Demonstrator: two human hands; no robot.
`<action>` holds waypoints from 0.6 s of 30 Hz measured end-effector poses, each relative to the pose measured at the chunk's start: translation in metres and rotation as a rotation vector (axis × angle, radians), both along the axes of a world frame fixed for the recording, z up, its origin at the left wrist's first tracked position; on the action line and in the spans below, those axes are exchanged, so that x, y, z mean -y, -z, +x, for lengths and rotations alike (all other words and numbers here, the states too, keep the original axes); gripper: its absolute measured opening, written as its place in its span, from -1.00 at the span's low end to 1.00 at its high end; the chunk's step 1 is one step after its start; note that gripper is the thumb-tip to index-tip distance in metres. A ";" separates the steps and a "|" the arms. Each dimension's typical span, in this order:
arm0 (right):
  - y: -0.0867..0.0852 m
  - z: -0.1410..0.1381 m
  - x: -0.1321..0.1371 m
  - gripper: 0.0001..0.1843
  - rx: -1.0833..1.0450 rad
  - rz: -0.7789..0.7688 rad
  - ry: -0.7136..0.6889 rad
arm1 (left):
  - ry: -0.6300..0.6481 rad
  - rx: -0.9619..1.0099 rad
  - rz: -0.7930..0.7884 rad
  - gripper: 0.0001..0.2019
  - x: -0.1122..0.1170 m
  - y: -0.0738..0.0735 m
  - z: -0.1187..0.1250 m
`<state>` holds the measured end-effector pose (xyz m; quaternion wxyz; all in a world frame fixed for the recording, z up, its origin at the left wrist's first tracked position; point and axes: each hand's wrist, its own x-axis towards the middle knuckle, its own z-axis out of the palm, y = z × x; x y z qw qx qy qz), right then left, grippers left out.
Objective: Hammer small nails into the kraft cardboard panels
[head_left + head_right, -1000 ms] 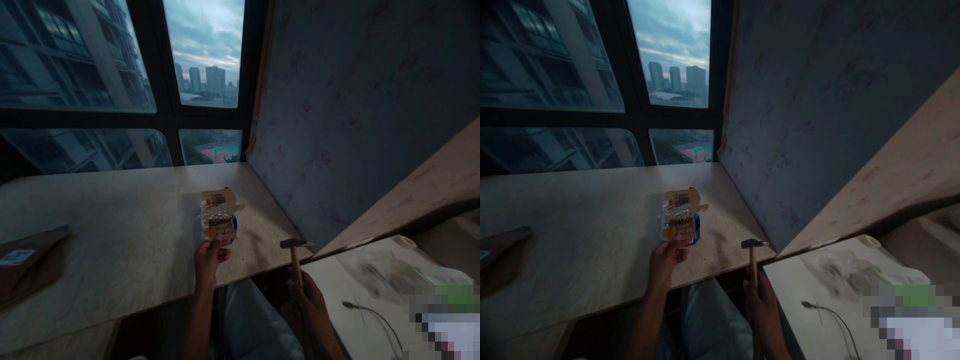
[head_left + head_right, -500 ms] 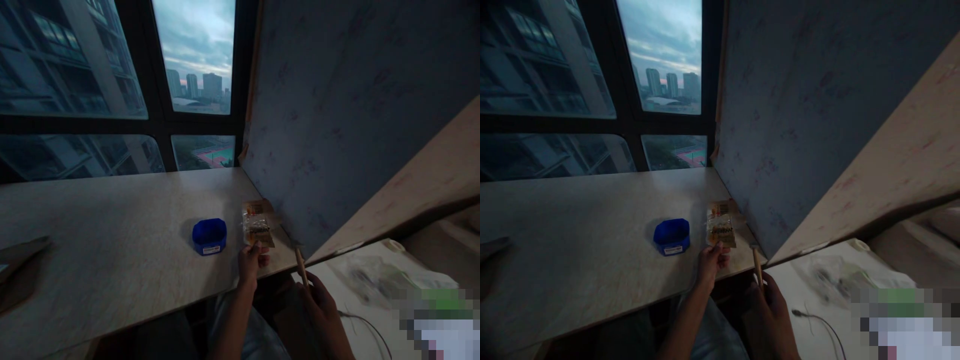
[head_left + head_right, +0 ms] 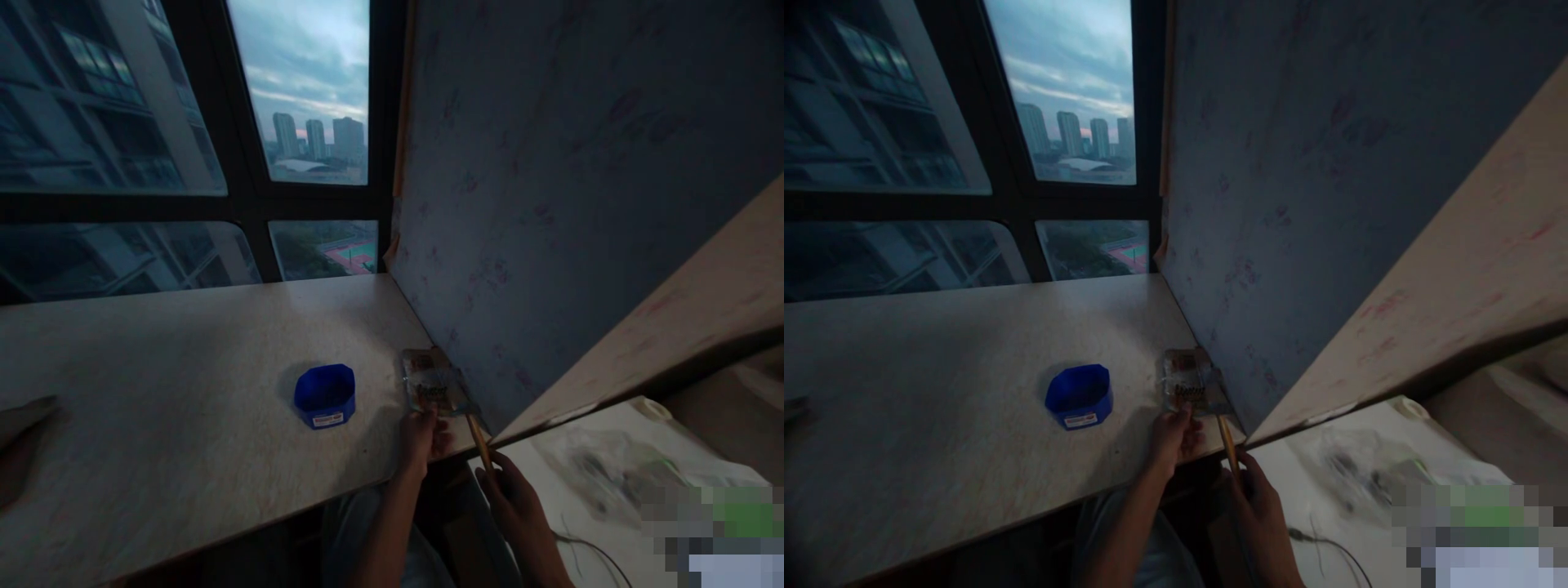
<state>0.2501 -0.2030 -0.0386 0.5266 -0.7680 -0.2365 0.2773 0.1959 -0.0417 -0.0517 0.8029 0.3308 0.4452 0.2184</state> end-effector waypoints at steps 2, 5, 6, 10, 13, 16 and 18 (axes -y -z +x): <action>0.002 -0.001 0.001 -0.21 -0.018 -0.006 0.019 | 0.138 -0.073 0.041 -0.53 -0.001 -0.002 -0.009; 0.003 -0.005 0.002 -0.22 -0.005 -0.025 0.018 | 0.284 -0.193 0.181 -0.50 -0.006 -0.002 -0.024; 0.003 -0.008 0.003 -0.23 0.008 -0.039 0.023 | 0.304 -0.220 0.230 -0.50 -0.009 -0.001 -0.031; 0.000 -0.028 0.002 -0.28 0.088 -0.075 0.024 | 0.217 -0.219 0.331 -0.48 -0.017 0.003 -0.067; 0.004 -0.045 -0.005 -0.35 0.166 -0.028 -0.061 | 0.099 -0.150 0.314 -0.45 -0.014 0.004 -0.099; 0.010 -0.060 -0.017 -0.40 0.167 -0.039 -0.216 | -0.026 -0.122 0.270 -0.47 -0.002 0.005 -0.125; 0.012 -0.070 -0.029 -0.42 0.139 -0.078 -0.308 | -0.099 -0.108 0.243 -0.46 0.007 0.007 -0.137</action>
